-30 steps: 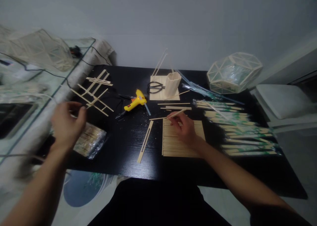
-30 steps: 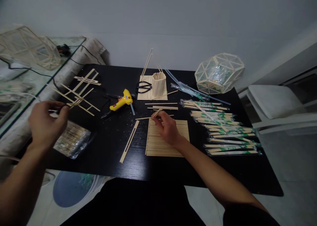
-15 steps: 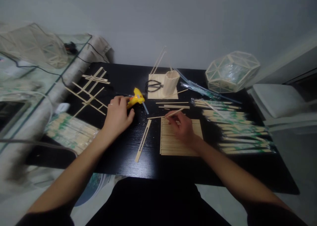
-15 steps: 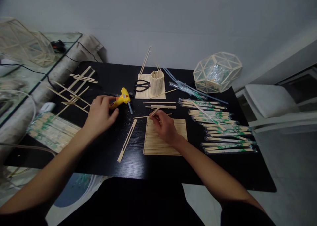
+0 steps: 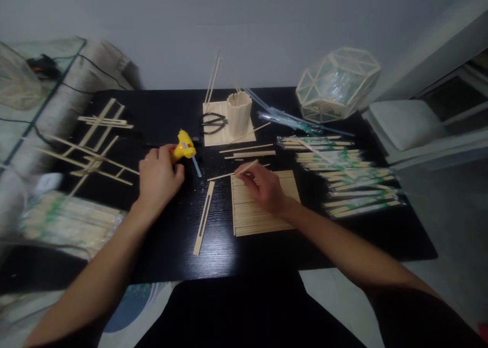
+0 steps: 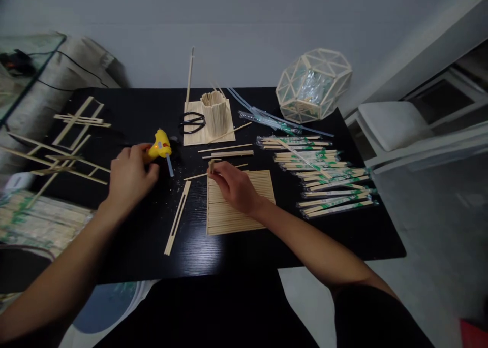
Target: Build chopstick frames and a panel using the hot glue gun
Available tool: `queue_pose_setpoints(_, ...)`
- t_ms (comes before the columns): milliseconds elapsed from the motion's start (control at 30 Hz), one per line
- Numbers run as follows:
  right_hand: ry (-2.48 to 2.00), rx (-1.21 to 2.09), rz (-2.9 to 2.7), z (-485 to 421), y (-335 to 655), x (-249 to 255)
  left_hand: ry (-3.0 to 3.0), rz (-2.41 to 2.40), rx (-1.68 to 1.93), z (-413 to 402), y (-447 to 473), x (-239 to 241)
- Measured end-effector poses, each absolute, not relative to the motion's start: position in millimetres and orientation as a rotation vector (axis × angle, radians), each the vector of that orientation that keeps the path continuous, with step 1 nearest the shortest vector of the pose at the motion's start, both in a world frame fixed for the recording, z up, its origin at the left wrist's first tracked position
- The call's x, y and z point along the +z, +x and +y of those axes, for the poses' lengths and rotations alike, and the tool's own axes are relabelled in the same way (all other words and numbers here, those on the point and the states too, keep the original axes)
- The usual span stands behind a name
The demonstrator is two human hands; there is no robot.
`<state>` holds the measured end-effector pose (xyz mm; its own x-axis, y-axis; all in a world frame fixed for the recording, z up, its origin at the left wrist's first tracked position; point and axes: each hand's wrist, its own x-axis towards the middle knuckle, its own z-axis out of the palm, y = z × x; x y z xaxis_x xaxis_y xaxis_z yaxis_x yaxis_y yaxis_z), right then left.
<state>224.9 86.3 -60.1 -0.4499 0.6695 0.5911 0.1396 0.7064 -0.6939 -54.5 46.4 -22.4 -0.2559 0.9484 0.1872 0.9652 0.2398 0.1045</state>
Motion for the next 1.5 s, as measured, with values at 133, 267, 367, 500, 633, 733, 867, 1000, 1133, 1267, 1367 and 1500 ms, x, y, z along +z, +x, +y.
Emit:
queue_pose_setpoints(133,-0.603,0.711,-1.970,86,224,-58,-1.870,-2.356,-0.493,42,-63,-20)
queue_pose_setpoints(267,-0.598,0.705,-1.955,87,224,-57,-2.096,-2.312,-0.901,33,-69,-16)
queue_pose_setpoints(367,-0.619,0.717,-1.940,87,224,-58,-2.359,-2.150,-1.039,28,-68,-12)
queue_pose_setpoints(500,-0.673,0.750,-1.886,86,224,-59,-2.685,-1.931,-0.951,26,-62,-6)
queue_pose_setpoints(633,-0.682,0.790,-1.858,86,224,-57,-2.802,-1.864,-0.897,27,-58,-7)
queue_pose_setpoints(733,-0.663,0.786,-1.831,86,224,-57,-2.854,-1.822,-0.837,27,-56,-10)
queue_pose_setpoints(867,-0.677,0.784,-1.836,86,223,-58,-2.862,-1.836,-0.759,27,-55,-13)
queue_pose_setpoints(1000,-0.714,0.799,-1.845,86,223,-58,-2.855,-1.858,-0.729,26,-54,-13)
queue_pose_setpoints(1133,-0.712,0.809,-1.857,86,223,-58,-2.863,-1.888,-0.695,28,-51,-12)
queue_pose_setpoints(1267,-0.727,0.799,-1.868,85,223,-57,-2.866,-1.911,-0.704,29,-48,-12)
queue_pose_setpoints(1367,-0.709,0.786,-1.866,86,223,-57,-2.870,-1.919,-0.692,29,-47,-11)
queue_pose_setpoints(1500,-0.667,0.774,-1.857,86,223,-58,-2.859,-1.917,-0.683,28,-47,-11)
